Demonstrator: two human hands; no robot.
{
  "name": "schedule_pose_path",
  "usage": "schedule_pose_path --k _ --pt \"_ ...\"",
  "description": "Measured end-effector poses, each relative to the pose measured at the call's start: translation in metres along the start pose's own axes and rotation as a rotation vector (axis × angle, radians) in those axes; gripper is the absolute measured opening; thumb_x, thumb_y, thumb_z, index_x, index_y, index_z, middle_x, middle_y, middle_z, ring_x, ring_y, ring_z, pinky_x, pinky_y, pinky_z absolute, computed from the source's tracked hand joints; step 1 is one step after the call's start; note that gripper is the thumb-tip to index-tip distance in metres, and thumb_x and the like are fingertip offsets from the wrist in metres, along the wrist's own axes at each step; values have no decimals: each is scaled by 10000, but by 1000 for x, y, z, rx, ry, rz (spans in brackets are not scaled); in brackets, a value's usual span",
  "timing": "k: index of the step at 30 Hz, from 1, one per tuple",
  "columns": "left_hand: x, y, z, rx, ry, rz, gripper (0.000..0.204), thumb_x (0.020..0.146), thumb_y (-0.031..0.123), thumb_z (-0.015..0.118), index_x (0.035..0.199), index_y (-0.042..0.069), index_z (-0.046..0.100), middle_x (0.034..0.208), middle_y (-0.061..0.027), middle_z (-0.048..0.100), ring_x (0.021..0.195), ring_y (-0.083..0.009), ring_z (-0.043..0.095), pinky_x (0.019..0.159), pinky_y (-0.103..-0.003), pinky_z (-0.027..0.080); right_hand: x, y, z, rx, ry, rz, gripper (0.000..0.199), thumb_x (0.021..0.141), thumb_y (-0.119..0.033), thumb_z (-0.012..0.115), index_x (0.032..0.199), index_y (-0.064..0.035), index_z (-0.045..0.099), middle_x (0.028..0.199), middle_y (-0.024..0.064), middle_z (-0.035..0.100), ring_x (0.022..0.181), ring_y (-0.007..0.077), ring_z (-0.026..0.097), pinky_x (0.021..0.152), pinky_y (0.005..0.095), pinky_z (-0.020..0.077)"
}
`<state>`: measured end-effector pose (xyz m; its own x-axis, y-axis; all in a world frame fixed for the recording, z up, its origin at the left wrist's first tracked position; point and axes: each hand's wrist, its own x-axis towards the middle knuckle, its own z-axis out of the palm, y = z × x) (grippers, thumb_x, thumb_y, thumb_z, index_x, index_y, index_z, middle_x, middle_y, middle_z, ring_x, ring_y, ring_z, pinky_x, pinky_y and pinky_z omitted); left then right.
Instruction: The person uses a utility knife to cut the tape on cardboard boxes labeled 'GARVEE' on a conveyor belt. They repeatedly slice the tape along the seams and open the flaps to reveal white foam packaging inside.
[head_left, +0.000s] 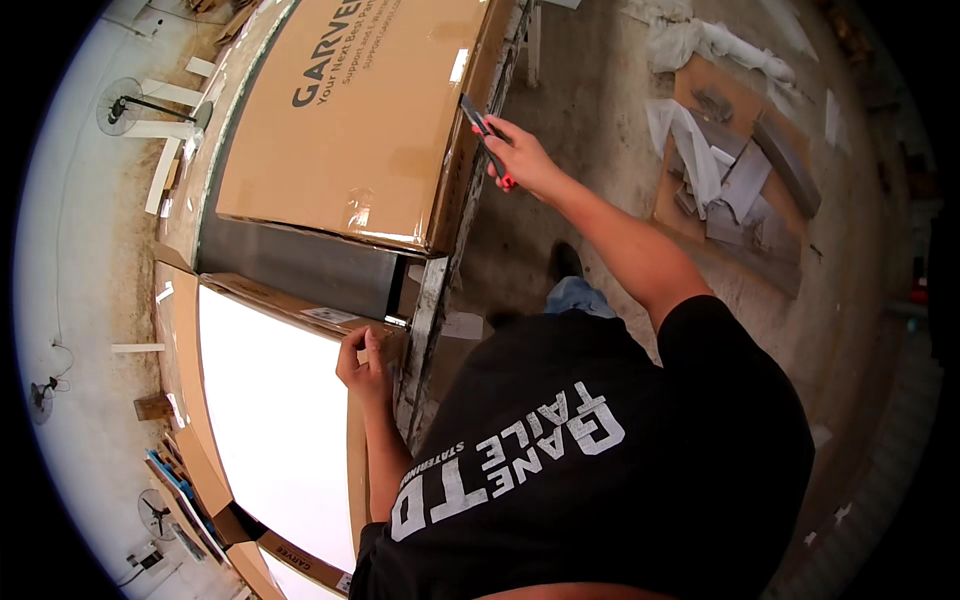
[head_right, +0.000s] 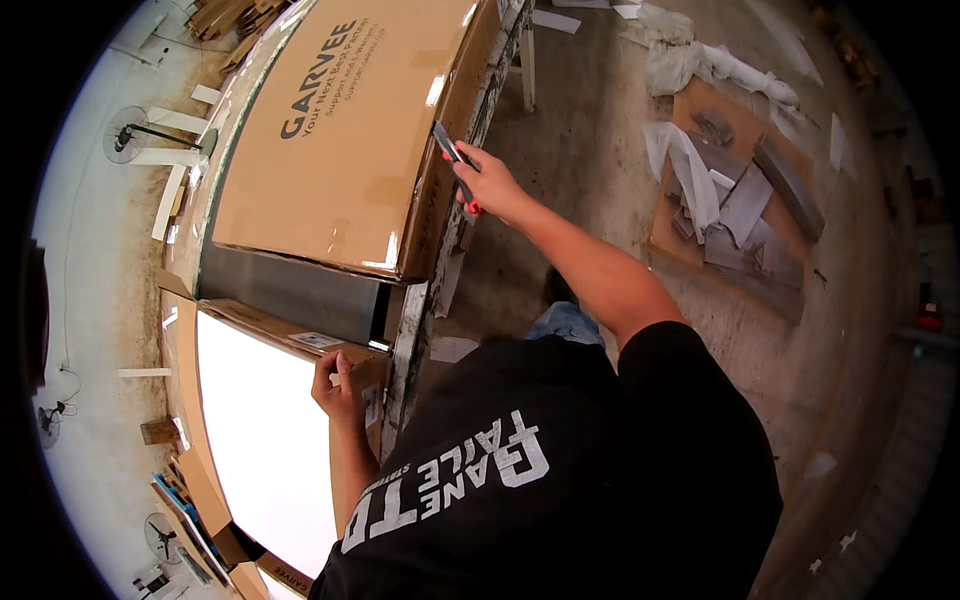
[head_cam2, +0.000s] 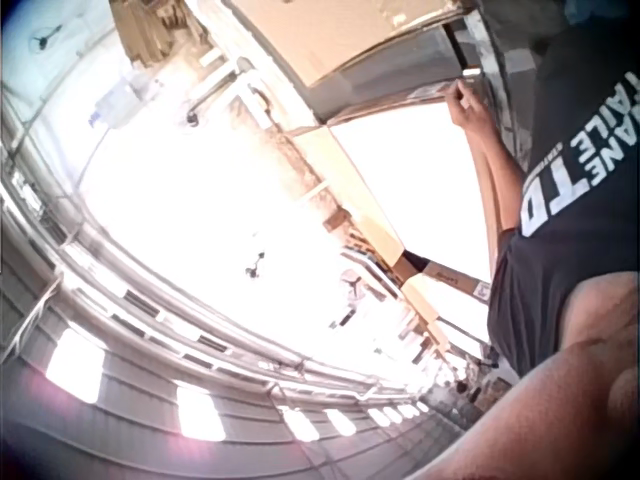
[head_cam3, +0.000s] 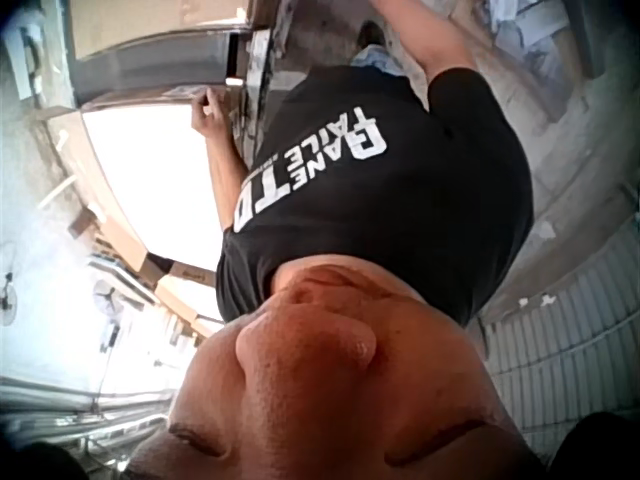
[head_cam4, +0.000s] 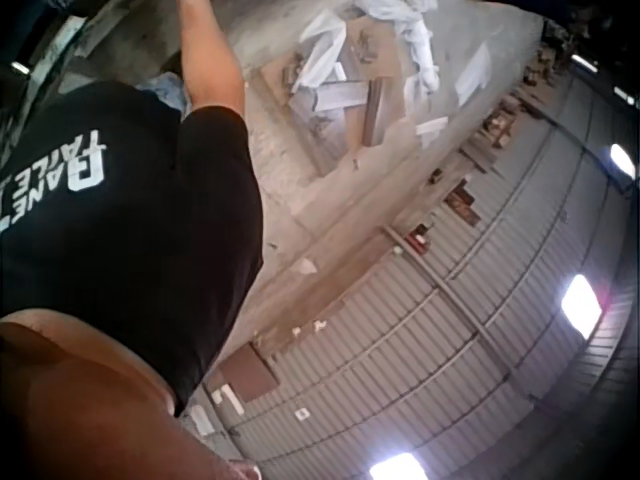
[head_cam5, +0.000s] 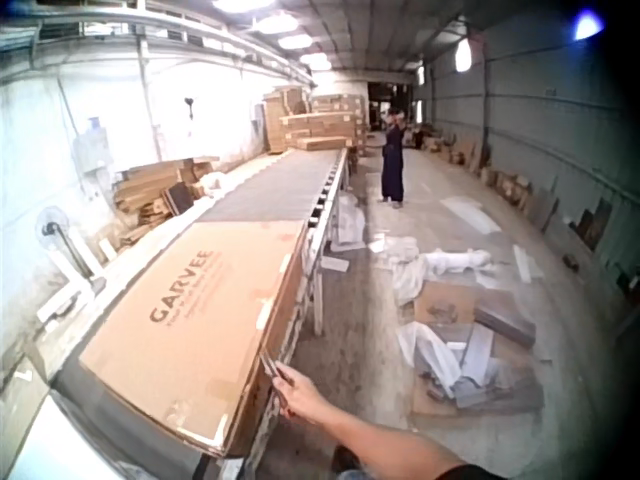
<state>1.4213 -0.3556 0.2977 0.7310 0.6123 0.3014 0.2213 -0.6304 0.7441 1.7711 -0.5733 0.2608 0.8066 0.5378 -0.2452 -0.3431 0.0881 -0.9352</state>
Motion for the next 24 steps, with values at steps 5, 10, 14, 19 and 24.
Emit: schedule_pose_path --k 5,10,14,19,24 --pt "-15 -1 -3 42 -50 -60 140 971 121 676 979 -16 701 862 -101 709 749 -182 643 713 -306 521 -16 11 24 -176 -139 32 514 1047 -225 528 1537 -122 415 697 64 621 510 114 562 452 286 469" --pt "-7 7 -3 42 -103 -55 121 960 106 685 969 -14 700 871 -109 710 773 -193 660 726 -310 523 -111 30 52 -353 -427 94 534 1054 -230 513 1562 -132 378 723 60 636 550 115 576 547 308 509" --pt "22 26 1 39 -212 74 67 915 62 718 951 9 699 871 -109 695 794 -245 666 736 -334 519 -114 26 55 -343 -441 191 524 1061 -230 516 1563 -155 385 742 42 610 578 108 568 547 292 499" --pt "112 79 27 129 -416 740 162 826 -8 733 962 64 685 877 -92 681 816 -312 649 733 -396 500 -126 27 59 -413 -444 150 519 1051 -217 517 1553 -157 397 672 54 622 528 130 566 554 317 494" --pt "187 99 99 335 -869 1243 185 854 125 660 1026 65 693 1142 -75 677 1106 -259 636 950 -406 485 -140 24 56 -570 -397 24 535 1015 -220 552 1532 -193 417 710 140 654 551 279 620 578 393 509"
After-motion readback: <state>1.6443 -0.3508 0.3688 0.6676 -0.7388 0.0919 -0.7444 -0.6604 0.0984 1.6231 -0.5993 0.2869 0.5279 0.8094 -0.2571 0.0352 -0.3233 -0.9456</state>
